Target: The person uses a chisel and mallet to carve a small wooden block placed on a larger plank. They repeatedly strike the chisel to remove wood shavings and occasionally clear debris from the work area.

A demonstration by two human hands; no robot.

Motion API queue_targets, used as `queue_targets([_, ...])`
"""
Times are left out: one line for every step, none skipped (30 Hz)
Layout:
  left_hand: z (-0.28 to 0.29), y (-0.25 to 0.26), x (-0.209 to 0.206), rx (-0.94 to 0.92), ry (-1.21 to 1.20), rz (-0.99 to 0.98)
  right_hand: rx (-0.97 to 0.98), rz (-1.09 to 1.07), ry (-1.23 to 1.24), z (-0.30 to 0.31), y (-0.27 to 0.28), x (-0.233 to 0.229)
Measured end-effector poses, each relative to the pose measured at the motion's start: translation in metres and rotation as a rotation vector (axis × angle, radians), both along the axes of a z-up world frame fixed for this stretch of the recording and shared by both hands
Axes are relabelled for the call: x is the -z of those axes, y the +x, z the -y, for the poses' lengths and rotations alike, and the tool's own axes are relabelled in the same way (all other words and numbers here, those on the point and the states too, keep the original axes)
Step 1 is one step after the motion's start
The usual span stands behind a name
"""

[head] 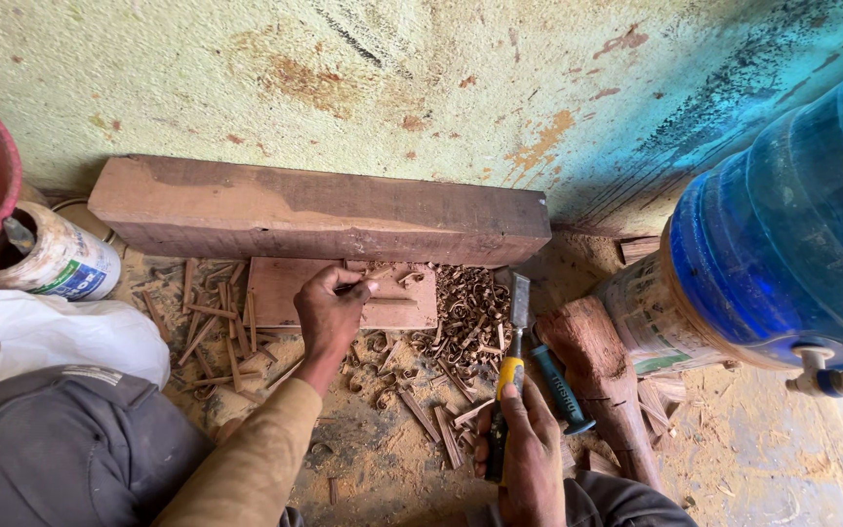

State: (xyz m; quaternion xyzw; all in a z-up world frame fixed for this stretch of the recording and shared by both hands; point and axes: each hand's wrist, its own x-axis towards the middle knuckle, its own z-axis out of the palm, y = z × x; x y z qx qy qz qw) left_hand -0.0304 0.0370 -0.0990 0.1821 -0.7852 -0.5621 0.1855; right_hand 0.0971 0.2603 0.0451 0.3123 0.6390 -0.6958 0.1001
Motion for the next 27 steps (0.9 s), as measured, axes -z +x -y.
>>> queue_targets([-0.002, -0.001, 0.008, -0.006, 0.007, -0.009, -0.006, -0.001, 0.009, 0.000, 0.000, 0.002])
queue_targets([-0.003, -0.002, 0.015, -0.012, 0.014, -0.018, -0.005, -0.009, -0.010, 0.001, 0.000, 0.004])
queue_targets([-0.004, -0.003, 0.019, -0.019, 0.020, -0.027, -0.003, -0.018, -0.028, 0.002, 0.000, 0.006])
queue_targets([-0.007, -0.003, 0.023, 0.003, 0.011, 0.015, -0.001, -0.026, -0.044, 0.001, 0.000, 0.009])
queue_targets([-0.011, -0.003, 0.024, 0.025, 0.001, 0.056, -0.008, -0.030, -0.057, 0.000, -0.001, 0.011])
queue_targets([-0.013, -0.003, 0.025, 0.046, -0.009, 0.099, -0.015, -0.033, -0.070, 0.000, -0.001, 0.013])
queue_targets([-0.015, -0.003, 0.026, 0.052, -0.116, 0.057, -0.022, -0.036, -0.082, 0.000, -0.001, 0.014])
queue_targets([-0.015, -0.002, 0.025, 0.057, -0.223, 0.016, -0.021, -0.021, -0.064, 0.000, -0.002, 0.015])
queue_targets([-0.015, -0.001, 0.023, 0.062, -0.330, -0.025, -0.021, -0.006, -0.045, 0.001, -0.003, 0.016])
queue_targets([-0.014, 0.001, 0.021, 0.067, -0.398, 0.053, -0.022, 0.010, -0.028, 0.002, -0.003, 0.016])
queue_targets([-0.012, 0.004, 0.018, 0.072, -0.465, 0.132, -0.035, 0.016, -0.007, 0.004, -0.003, 0.018])
queue_targets([-0.009, 0.005, 0.015, 0.074, -0.532, 0.211, -0.051, 0.021, 0.014, 0.005, -0.004, 0.020])
queue_targets([-0.006, 0.004, 0.012, 0.085, -0.580, 0.254, -0.066, 0.025, 0.035, 0.006, -0.005, 0.023])
queue_targets([-0.003, 0.003, 0.010, 0.097, -0.627, 0.296, -0.097, 0.013, 0.043, 0.007, -0.004, 0.028])
queue_targets([-0.001, 0.003, 0.010, 0.110, -0.674, 0.339, -0.128, 0.001, 0.050, 0.009, -0.003, 0.034])
queue_targets([-0.001, 0.004, 0.012, 0.104, -0.669, 0.334, -0.160, -0.012, 0.057, 0.011, -0.002, 0.041])
queue_targets([-0.002, 0.004, 0.014, 0.097, -0.665, 0.329, -0.192, -0.006, 0.062, 0.013, -0.004, 0.049])
queue_targets([-0.002, 0.005, 0.018, 0.093, -0.661, 0.322, -0.220, -0.001, 0.066, 0.016, -0.008, 0.057])
queue_targets([-0.002, 0.004, 0.022, 0.100, -0.633, 0.286, -0.249, 0.005, 0.071, 0.017, -0.010, 0.064])
queue_targets([-0.004, 0.002, 0.027, 0.111, -0.604, 0.250, -0.254, 0.023, 0.077, 0.019, -0.010, 0.071])
queue_targets([-0.005, 0.002, 0.031, 0.121, -0.574, 0.214, -0.259, 0.041, 0.082, 0.021, -0.011, 0.078])
queue_targets([-0.006, 0.001, 0.034, 0.134, -0.533, 0.209, -0.264, 0.058, 0.087, 0.023, -0.012, 0.084])
queue_targets([-0.006, 0.000, 0.036, 0.147, -0.491, 0.205, -0.290, 0.061, 0.114, 0.024, -0.013, 0.089])
queue_targets([-0.006, 0.000, 0.037, 0.158, -0.451, 0.202, -0.318, 0.064, 0.140, 0.026, -0.016, 0.094])
queue_targets([-0.006, 0.000, 0.037, 0.157, -0.439, 0.190, -0.345, 0.068, 0.166, 0.028, -0.017, 0.097])
queue_targets([-0.006, 0.000, 0.035, 0.157, -0.428, 0.177, -0.335, 0.086, 0.183, 0.030, -0.018, 0.100])
queue_targets([-0.007, 0.000, 0.033, 0.156, -0.416, 0.164, -0.325, 0.104, 0.201, 0.035, -0.019, 0.102])
